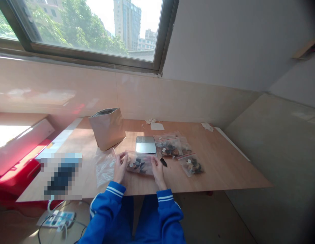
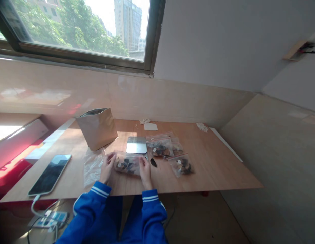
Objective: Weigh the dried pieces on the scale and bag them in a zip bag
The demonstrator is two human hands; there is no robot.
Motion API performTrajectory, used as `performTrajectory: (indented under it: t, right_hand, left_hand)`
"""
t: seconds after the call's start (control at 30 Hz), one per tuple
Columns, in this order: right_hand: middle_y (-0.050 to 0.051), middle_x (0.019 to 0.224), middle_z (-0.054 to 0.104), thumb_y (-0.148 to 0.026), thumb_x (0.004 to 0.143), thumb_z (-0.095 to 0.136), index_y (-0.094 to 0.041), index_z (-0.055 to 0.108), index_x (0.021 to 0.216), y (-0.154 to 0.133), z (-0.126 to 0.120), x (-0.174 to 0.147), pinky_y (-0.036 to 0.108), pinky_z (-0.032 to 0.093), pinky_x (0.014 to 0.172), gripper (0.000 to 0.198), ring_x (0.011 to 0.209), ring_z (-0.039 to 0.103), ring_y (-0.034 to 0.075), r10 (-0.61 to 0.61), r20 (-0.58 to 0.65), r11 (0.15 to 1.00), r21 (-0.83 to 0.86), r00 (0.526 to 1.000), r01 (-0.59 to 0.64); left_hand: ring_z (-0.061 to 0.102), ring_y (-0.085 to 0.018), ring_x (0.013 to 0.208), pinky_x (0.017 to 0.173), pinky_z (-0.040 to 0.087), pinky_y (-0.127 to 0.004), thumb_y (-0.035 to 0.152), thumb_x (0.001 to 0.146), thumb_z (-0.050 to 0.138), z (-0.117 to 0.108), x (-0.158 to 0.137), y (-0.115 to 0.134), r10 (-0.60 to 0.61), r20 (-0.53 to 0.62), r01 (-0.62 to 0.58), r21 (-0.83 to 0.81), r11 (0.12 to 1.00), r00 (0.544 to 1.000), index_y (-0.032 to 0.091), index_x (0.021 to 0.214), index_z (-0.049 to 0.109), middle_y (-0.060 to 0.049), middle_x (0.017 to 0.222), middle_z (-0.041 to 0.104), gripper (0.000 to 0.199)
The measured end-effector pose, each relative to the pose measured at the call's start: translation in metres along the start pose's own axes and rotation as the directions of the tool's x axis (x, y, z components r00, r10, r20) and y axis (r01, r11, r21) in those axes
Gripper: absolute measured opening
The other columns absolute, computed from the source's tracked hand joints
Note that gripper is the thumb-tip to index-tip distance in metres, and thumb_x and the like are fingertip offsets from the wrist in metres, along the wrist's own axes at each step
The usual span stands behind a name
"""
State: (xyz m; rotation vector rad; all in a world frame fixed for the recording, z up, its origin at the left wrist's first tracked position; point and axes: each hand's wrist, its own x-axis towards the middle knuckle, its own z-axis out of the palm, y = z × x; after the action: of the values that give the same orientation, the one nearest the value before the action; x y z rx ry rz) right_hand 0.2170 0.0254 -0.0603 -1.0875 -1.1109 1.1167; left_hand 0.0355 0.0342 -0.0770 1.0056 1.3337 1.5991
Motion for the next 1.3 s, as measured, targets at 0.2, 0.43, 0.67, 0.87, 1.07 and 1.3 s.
performTrajectory:
  t: [0.2, 0.43, 0.67, 0.87, 1.07, 1.3]
  right_hand:
    - [0.011, 0.083, 0.074, -0.063, 0.084, 0.050, -0.017, 0.069, 0.097, 0.009, -0.012, 0.002, 0.035, 0.055, 0.065, 0.052, 0.072, 0.069, 0.025, -0.026, -0.057, 0.998, -0.058, 0.998, 0.022]
    - [0.008, 0.085, 0.074, -0.051, 0.082, 0.061, -0.017, 0.069, 0.089, -0.001, -0.025, 0.004, 0.032, 0.052, 0.075, 0.035, 0.078, 0.067, 0.022, -0.100, -0.131, 0.980, -0.185, 0.986, 0.075]
    - [0.009, 0.088, 0.074, -0.050, 0.086, 0.055, -0.017, 0.069, 0.095, -0.008, -0.030, 0.002, 0.032, 0.052, 0.074, 0.038, 0.074, 0.066, 0.020, -0.118, -0.151, 0.961, -0.265, 0.982, 0.075]
    - [0.008, 0.092, 0.073, -0.048, 0.091, 0.047, -0.019, 0.067, 0.098, -0.011, -0.036, -0.001, 0.031, 0.050, 0.078, 0.036, 0.082, 0.067, 0.021, -0.199, -0.108, 0.896, -0.423, 0.974, 0.136]
    - [0.009, 0.091, 0.073, -0.048, 0.092, 0.046, -0.018, 0.065, 0.093, -0.015, -0.032, -0.003, 0.030, 0.049, 0.075, 0.035, 0.081, 0.066, 0.021, -0.283, -0.147, 0.859, -0.478, 0.948, 0.182]
    - [0.008, 0.087, 0.072, -0.048, 0.091, 0.048, -0.019, 0.064, 0.091, -0.010, -0.032, -0.003, 0.030, 0.048, 0.075, 0.033, 0.083, 0.065, 0.021, -0.256, -0.160, 0.898, -0.403, 0.953, 0.174]
  left_hand:
    - [0.066, -0.020, 0.083, 0.072, 0.052, -0.030, 0.054, 0.070, 0.070, 0.006, 0.001, 0.002, -0.113, 0.069, 0.121, -0.123, 0.985, 0.991, 0.014, 0.090, 0.065, -0.005, 0.082, 0.069, 0.044]
    - [0.065, -0.018, 0.080, 0.075, 0.051, -0.029, 0.048, 0.073, 0.069, -0.002, 0.003, 0.007, -0.044, 0.049, 0.047, -0.049, 0.998, 0.998, 0.014, 0.089, 0.066, -0.005, 0.080, 0.069, 0.038]
    - [0.066, -0.019, 0.080, 0.077, 0.051, -0.032, 0.046, 0.073, 0.070, -0.005, 0.004, 0.009, -0.022, 0.047, 0.023, -0.016, 1.000, 0.999, 0.015, 0.091, 0.066, -0.006, 0.082, 0.070, 0.036]
    - [0.065, -0.019, 0.080, 0.075, 0.051, -0.031, 0.047, 0.073, 0.069, -0.007, 0.001, 0.018, 0.032, 0.044, -0.035, 0.068, 0.997, 0.998, 0.016, 0.086, 0.067, -0.006, 0.083, 0.070, 0.033]
    - [0.065, -0.021, 0.084, 0.077, 0.052, -0.032, 0.046, 0.071, 0.071, -0.008, -0.002, 0.025, 0.027, 0.053, -0.032, 0.093, 0.995, 0.998, 0.016, 0.081, 0.070, -0.005, 0.083, 0.070, 0.032]
    - [0.064, -0.021, 0.083, 0.074, 0.052, -0.031, 0.047, 0.070, 0.072, -0.009, -0.001, 0.015, 0.030, 0.047, -0.035, 0.091, 0.995, 0.998, 0.017, 0.082, 0.070, -0.006, 0.085, 0.069, 0.033]
